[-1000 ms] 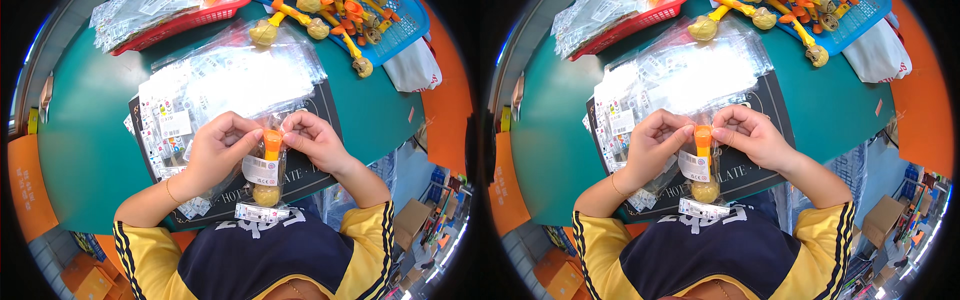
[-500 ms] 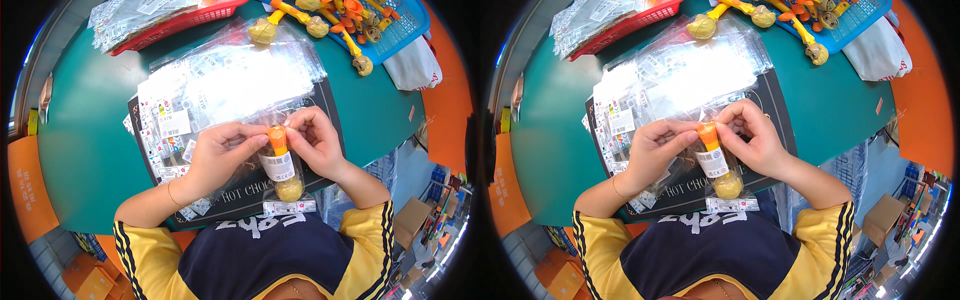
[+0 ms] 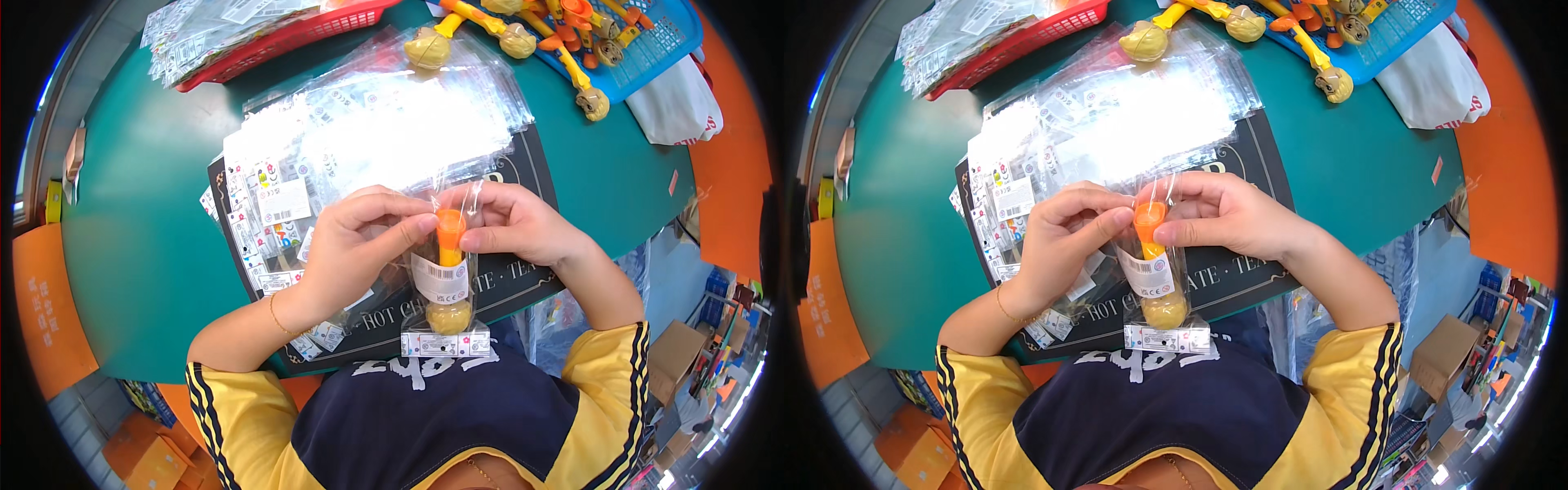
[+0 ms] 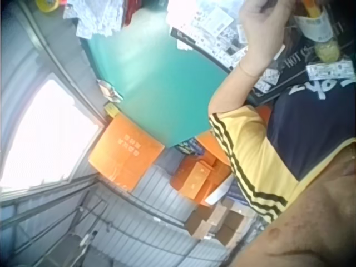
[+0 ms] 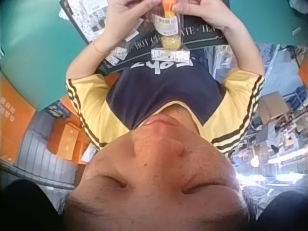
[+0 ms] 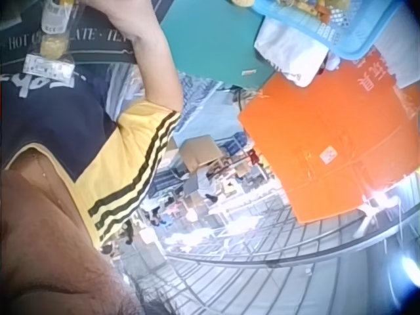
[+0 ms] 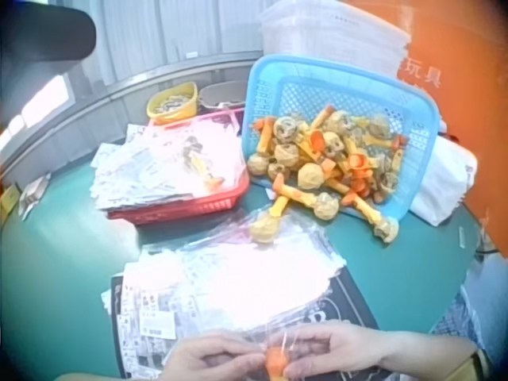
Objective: Manually packaging small toy components and labels into clear plastic bags.
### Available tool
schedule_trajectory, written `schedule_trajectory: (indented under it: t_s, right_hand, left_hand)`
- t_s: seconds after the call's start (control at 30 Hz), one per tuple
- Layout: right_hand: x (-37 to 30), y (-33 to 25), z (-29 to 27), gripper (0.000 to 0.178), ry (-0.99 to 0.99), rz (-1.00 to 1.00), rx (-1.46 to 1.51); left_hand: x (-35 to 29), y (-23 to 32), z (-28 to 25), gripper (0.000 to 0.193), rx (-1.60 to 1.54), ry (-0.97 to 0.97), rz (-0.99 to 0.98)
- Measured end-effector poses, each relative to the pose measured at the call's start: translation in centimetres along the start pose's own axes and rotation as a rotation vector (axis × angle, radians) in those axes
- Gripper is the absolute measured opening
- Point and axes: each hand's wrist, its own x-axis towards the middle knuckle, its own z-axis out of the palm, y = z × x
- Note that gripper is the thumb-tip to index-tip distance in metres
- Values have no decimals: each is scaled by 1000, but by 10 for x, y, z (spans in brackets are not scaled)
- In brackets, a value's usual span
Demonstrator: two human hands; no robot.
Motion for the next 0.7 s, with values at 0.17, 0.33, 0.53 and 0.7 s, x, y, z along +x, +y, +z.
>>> schedule_trajectory:
  t_s: [0.17, 0.33, 0.53, 0.7]
  right_hand:
    - [2, 11, -7, 42, -43, -47, 4]
    - [3, 11, -8, 44, -44, -78, -96]
    - [-3, 9, -3, 44, 188, -73, 37]
    - [-4, 11, 5, 34, 308, -81, -176]
  left_hand:
    - [-5, 3, 3, 10, -23, -24, -15]
    - [-4, 3, 2, 9, -142, -20, -108]
    - [1, 0, -2, 13, -366, 8, -273]
    - [2, -7, 4, 11, -404, 46, -151]
